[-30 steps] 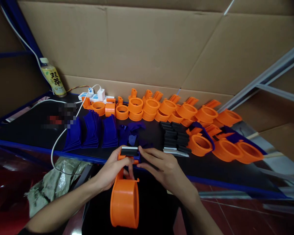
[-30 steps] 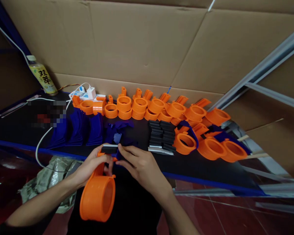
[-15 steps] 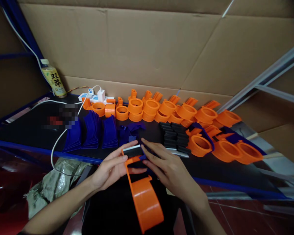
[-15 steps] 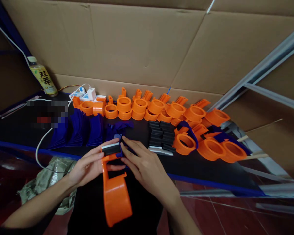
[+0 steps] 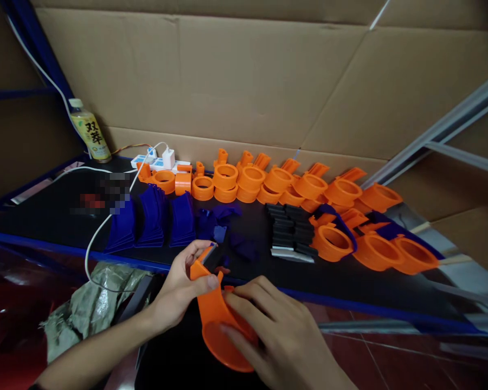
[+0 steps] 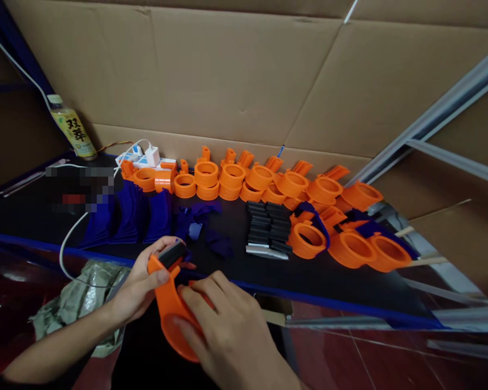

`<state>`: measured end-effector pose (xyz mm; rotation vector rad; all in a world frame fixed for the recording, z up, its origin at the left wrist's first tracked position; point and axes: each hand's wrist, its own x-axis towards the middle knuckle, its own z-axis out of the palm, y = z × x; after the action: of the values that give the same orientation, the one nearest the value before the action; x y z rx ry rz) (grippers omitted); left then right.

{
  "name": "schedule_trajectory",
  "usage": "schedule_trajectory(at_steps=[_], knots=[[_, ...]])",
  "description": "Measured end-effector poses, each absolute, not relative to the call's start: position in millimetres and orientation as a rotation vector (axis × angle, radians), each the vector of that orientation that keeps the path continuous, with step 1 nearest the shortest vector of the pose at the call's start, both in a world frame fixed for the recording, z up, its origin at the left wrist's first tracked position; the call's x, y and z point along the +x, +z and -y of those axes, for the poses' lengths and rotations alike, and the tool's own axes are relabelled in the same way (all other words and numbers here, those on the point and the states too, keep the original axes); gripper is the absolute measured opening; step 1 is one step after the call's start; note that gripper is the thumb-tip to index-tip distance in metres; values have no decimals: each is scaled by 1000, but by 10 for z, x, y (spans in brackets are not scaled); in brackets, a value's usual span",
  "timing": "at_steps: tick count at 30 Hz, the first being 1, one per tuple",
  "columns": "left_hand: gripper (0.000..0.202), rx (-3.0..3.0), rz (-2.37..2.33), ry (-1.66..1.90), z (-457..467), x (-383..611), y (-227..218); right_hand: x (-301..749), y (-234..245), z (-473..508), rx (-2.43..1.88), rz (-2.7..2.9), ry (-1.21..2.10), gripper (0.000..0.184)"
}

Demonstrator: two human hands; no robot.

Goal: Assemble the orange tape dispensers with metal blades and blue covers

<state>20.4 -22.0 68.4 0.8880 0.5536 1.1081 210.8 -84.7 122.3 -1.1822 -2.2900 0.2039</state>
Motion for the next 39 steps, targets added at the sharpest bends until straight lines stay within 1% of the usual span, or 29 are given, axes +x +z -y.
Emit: schedule_trajectory(at_steps=[1,4,5,7,8,10,12,13,15,17,20,22,26,29,33,35,39], knots=[[57,882,-509,1118,221,209,698,2101,1208,825,-1173,2260,235,15],[72,819,-284,1071,206,219,755,2141,1198,713,-1140,2053,454,12],[73,784,-229,1036,198,220,772,2162,1202,670,-1124,2001,551,14],[62,697,-198,1003,177,215,786,2203,1214,574,-1092,1974,706,26],[54,651,-208,1006,165,208,782,2220,1224,512,-1097,1971,713,34],[47,569,-232,1039,144,192,758,2237,1260,334,-1175,1897,561,49],[48,525,-215,1060,129,181,727,2201,1322,62,-1278,1797,378,56],[50,523,-191,1053,127,181,712,2152,1358,-103,-1319,1810,361,57],[56,550,-140,1002,134,197,688,1987,1418,-449,-1385,2001,370,51],[63,572,-95,919,154,225,671,1755,1437,-749,-1540,2194,184,45],[69,541,-32,840,181,255,664,1411,1388,-994,-1612,2343,45,49],[71,519,-16,824,183,254,676,1260,1344,-1032,-1608,2368,30,46],[67,538,-23,822,160,218,703,1175,1325,-1011,-1639,2385,0,29],[69,568,-39,830,145,184,667,1224,1393,-1038,-1639,2355,-21,29],[82,608,-110,873,144,161,553,1452,1580,-1096,-1569,2217,-62,31],[79,604,-182,967,156,173,512,1650,1679,-1035,-1450,2076,-76,28],[56,596,-377,1194,196,242,523,2082,1749,-562,-1197,1995,-160,12]])
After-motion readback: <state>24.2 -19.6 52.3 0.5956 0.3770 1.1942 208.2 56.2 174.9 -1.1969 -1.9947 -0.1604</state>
